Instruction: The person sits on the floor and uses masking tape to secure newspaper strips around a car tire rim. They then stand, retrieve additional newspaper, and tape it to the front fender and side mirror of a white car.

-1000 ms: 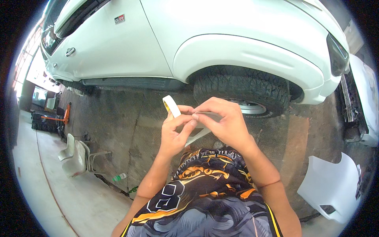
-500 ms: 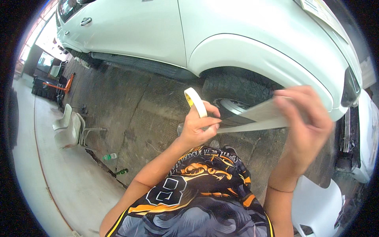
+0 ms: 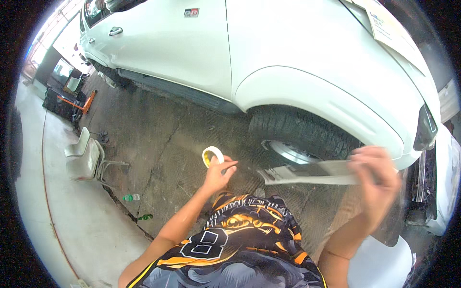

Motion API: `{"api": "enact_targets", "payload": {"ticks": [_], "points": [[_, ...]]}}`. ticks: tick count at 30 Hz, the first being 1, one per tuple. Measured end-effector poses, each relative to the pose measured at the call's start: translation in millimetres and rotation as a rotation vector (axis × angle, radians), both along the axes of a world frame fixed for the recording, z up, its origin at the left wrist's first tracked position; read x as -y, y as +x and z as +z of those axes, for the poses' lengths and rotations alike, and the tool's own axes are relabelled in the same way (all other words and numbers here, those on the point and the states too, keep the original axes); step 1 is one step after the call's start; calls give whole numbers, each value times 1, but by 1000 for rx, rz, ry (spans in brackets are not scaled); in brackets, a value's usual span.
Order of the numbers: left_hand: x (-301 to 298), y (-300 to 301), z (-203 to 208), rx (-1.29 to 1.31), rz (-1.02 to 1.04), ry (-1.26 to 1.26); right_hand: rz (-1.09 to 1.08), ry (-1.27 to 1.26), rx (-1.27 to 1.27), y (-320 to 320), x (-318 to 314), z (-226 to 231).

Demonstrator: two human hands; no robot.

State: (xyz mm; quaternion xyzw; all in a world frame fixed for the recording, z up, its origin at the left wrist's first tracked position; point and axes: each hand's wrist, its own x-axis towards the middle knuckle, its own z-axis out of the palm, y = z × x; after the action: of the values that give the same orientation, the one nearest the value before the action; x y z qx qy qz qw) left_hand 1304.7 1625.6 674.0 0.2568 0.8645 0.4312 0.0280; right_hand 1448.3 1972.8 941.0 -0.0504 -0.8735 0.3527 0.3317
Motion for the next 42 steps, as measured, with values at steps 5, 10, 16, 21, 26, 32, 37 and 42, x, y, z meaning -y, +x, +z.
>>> {"api": "enact_targets", "payload": {"ticks": [5,10,16,21,26,32,37,42], "points": [[-72,10,106,-212,-273,314,356,-10,134,-50,77,-63],[-93,13,148,-260,-374,499,344,-34,112,-49,81,-68],[-98,18,149,-295,-401,585,332,-68,66,-42,86,-66],[-96,17,133,-289,-406,506,214,-126,10,-32,76,-45],[-77,28,74,-275,-363,357,78,-105,-138,-12,38,-13],[-15,33,-21,-263,-241,-68,-163,-117,-229,12,-16,-6],[5,33,-7,-15,-14,-28,-3,-88,-94,5,-5,-18],[-57,30,80,-165,-354,201,321,-68,165,-36,71,-64]]}}
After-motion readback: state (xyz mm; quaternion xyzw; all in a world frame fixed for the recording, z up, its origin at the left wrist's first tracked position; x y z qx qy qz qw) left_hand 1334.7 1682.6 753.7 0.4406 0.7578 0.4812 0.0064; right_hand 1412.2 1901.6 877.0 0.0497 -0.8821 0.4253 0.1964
